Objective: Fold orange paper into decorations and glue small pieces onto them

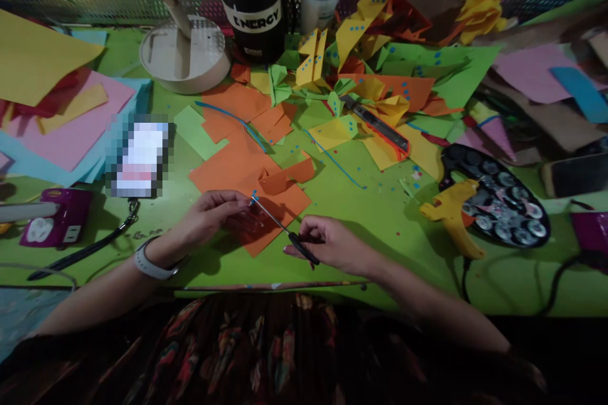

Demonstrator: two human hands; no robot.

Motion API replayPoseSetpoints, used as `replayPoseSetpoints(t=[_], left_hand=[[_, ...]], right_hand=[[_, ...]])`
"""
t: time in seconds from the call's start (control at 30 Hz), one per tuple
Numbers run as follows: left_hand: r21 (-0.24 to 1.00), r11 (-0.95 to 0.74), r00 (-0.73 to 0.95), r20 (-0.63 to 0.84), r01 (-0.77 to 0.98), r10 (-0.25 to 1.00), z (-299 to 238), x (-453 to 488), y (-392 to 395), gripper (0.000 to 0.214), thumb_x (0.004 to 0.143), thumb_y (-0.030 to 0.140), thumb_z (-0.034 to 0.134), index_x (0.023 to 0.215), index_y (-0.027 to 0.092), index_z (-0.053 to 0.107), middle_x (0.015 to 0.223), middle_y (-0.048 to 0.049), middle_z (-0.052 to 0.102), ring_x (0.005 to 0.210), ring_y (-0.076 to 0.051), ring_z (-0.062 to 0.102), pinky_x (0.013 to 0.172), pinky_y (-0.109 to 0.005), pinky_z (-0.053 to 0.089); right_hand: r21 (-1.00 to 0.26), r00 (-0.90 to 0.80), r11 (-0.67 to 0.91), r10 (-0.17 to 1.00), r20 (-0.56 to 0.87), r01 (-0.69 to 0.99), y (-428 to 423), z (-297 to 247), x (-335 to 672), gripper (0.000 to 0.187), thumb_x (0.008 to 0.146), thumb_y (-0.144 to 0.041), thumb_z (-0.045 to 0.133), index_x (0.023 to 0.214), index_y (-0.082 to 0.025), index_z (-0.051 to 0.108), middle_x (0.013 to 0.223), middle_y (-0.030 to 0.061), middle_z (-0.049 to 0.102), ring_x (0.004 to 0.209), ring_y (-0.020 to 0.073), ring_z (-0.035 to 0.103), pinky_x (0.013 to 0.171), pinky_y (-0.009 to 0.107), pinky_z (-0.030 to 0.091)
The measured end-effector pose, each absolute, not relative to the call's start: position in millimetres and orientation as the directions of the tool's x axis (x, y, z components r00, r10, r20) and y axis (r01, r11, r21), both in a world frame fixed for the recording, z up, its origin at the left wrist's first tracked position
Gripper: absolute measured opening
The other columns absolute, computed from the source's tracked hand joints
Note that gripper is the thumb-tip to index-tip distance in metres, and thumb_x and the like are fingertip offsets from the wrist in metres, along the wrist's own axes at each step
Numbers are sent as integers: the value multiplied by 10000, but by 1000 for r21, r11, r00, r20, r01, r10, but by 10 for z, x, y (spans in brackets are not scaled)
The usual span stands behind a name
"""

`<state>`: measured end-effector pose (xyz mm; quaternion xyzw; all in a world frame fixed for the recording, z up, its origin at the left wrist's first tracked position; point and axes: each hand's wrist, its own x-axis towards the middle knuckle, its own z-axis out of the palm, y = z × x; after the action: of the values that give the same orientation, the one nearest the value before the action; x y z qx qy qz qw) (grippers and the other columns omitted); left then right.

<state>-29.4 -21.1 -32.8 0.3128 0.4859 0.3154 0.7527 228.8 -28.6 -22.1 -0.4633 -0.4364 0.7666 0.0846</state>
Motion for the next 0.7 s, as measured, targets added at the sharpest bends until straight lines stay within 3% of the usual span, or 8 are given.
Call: replayPoseSetpoints(t=[0.7], left_hand=[[810, 574, 306, -520, -118, 797, -341, -263, -216, 253, 768, 387, 766, 813, 149, 694, 813, -60, 773, 680, -156, 737, 666, -249, 595]], right_hand=[[-737, -551, -623, 530, -644, 263, -288, -237, 2285, 531, 598, -551, 865, 703, -215, 467, 581, -86, 497, 527, 75, 454, 504, 235, 355]])
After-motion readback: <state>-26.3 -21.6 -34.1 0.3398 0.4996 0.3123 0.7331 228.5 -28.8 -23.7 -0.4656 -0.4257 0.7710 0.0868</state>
